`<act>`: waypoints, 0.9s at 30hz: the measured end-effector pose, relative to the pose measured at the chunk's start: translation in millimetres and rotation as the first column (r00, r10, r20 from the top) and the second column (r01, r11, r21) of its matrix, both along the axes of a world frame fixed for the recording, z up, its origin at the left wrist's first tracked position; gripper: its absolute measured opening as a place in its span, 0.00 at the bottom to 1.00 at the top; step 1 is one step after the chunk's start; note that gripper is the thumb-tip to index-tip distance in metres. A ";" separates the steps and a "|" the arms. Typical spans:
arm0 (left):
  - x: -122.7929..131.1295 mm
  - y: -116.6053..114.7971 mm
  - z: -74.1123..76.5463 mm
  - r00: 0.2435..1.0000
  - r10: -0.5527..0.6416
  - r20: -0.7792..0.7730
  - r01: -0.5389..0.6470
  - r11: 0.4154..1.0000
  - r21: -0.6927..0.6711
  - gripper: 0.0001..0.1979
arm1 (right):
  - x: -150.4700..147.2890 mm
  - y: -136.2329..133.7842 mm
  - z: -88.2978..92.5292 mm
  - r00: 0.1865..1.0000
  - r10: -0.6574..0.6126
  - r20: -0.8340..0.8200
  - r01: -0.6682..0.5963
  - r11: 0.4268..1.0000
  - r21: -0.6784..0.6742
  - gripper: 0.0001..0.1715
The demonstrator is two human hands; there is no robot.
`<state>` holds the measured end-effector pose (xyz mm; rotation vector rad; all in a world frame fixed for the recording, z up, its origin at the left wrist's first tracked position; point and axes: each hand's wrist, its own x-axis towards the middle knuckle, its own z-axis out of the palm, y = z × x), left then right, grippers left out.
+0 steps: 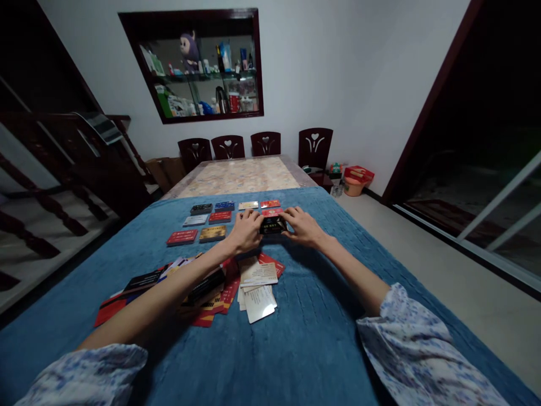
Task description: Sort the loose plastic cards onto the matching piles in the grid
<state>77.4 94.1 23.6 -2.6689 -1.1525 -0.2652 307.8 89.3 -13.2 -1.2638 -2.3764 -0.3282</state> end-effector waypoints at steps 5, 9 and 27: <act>13.2 11.4 2.6 0.997 0.029 -0.071 -0.034 0.997 -0.070 0.18 | 6.4 18.1 -9.2 0.998 -0.066 0.006 0.067 0.992 -0.112 0.29; 21.4 19.9 3.2 0.992 0.045 -0.120 -0.060 0.990 -0.127 0.18 | 11.1 31.1 -17.3 0.998 -0.062 -0.020 0.058 0.983 -0.176 0.29; 23.9 40.8 -16.7 0.986 0.043 -0.160 -0.084 0.962 -0.260 0.15 | 17.8 43.2 -37.0 0.996 -0.026 -0.085 -0.002 0.952 -0.306 0.23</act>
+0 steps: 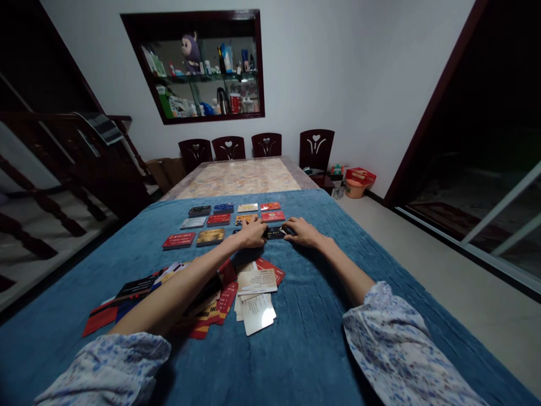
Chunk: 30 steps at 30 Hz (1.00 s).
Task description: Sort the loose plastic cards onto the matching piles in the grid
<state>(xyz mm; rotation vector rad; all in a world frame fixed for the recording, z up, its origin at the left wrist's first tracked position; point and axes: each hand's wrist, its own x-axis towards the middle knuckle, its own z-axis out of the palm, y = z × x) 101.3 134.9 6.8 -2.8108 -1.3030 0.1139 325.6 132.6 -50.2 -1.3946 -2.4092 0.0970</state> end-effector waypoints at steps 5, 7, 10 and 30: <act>0.5 -1.9 2.3 1.000 -0.001 -0.010 0.001 1.000 0.000 0.18 | -2.0 2.5 4.7 1.000 0.019 0.009 -0.019 0.999 -0.031 0.23; 0.9 -2.5 3.1 1.000 -0.002 -0.011 0.002 1.000 -0.001 0.19 | -1.9 3.6 5.0 1.000 0.017 0.006 -0.017 0.999 -0.039 0.23; 1.0 -4.4 4.6 1.000 -0.006 -0.014 0.006 1.000 0.003 0.19 | -1.8 4.3 4.8 1.000 0.028 0.000 -0.028 0.999 -0.043 0.23; -39.7 -65.6 9.5 0.968 -0.221 0.116 0.230 0.971 -0.064 0.11 | -26.6 -56.7 27.1 0.998 -0.024 0.060 0.020 0.998 0.067 0.11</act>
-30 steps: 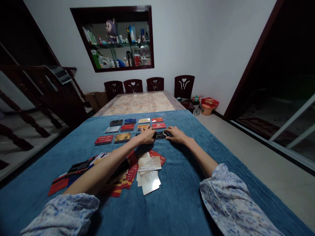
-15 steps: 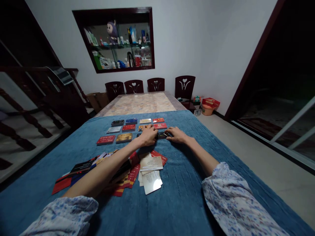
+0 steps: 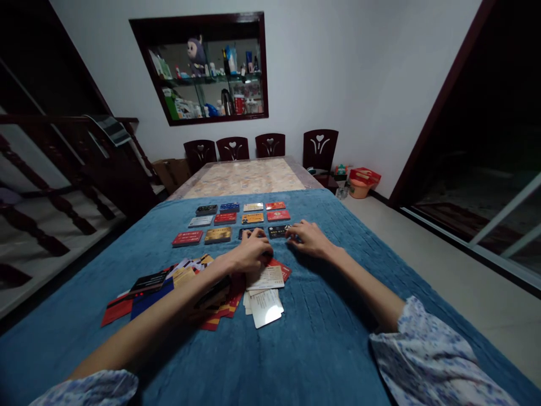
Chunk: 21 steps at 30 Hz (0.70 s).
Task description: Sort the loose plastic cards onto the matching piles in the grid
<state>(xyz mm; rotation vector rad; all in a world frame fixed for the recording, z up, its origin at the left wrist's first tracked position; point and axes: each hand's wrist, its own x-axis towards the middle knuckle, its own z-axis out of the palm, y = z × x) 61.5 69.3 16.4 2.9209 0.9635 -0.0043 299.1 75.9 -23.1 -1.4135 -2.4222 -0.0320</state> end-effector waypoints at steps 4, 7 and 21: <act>-1.0 -7.8 1.3 0.999 -0.018 -0.037 0.017 0.999 -0.029 0.11 | -17.1 -23.2 15.8 0.999 0.016 -0.028 -0.019 0.990 -0.140 0.11; -0.9 -11.6 1.9 0.998 -0.007 -0.069 0.005 0.999 -0.037 0.11 | -27.9 -37.6 23.2 1.000 0.017 -0.024 -0.022 0.976 -0.215 0.11; 3.1 -18.4 3.8 0.992 0.079 -0.096 -0.084 0.995 -0.050 0.11 | -52.2 -52.5 26.3 0.993 -0.088 0.082 0.113 0.914 -0.389 0.10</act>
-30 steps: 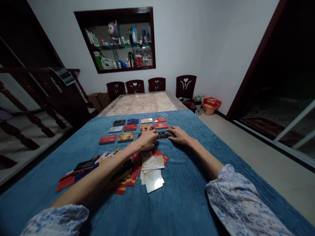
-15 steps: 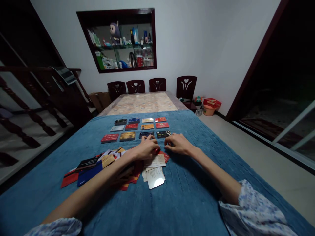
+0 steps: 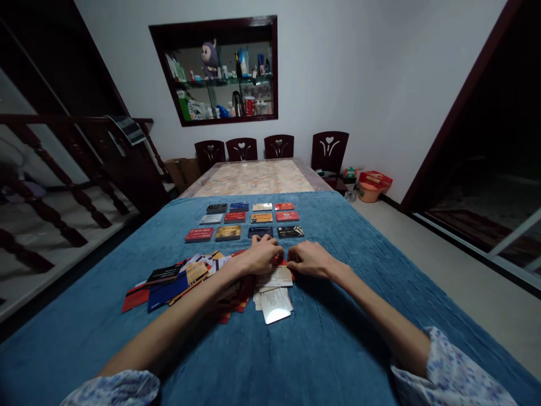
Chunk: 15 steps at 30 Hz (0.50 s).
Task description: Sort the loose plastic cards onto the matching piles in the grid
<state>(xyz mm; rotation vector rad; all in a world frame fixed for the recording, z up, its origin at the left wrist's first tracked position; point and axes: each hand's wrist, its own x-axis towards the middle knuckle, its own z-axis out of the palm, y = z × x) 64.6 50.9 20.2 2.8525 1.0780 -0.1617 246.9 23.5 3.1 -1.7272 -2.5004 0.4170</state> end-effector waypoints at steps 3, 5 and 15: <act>-1.6 -3.7 2.9 1.000 0.015 -0.009 -0.014 1.000 0.027 0.11 | -8.5 -2.9 2.0 0.991 -0.116 0.070 0.117 0.993 -0.020 0.12; -2.6 -5.2 3.5 1.000 0.027 -0.013 -0.027 0.999 0.037 0.11 | -13.8 -4.8 4.0 0.980 -0.177 0.094 0.183 0.982 -0.055 0.13; -3.9 -10.9 5.2 0.999 0.033 -0.025 -0.032 0.998 0.048 0.11 | -14.5 -13.2 4.3 0.982 -0.178 0.068 0.186 0.970 -0.157 0.19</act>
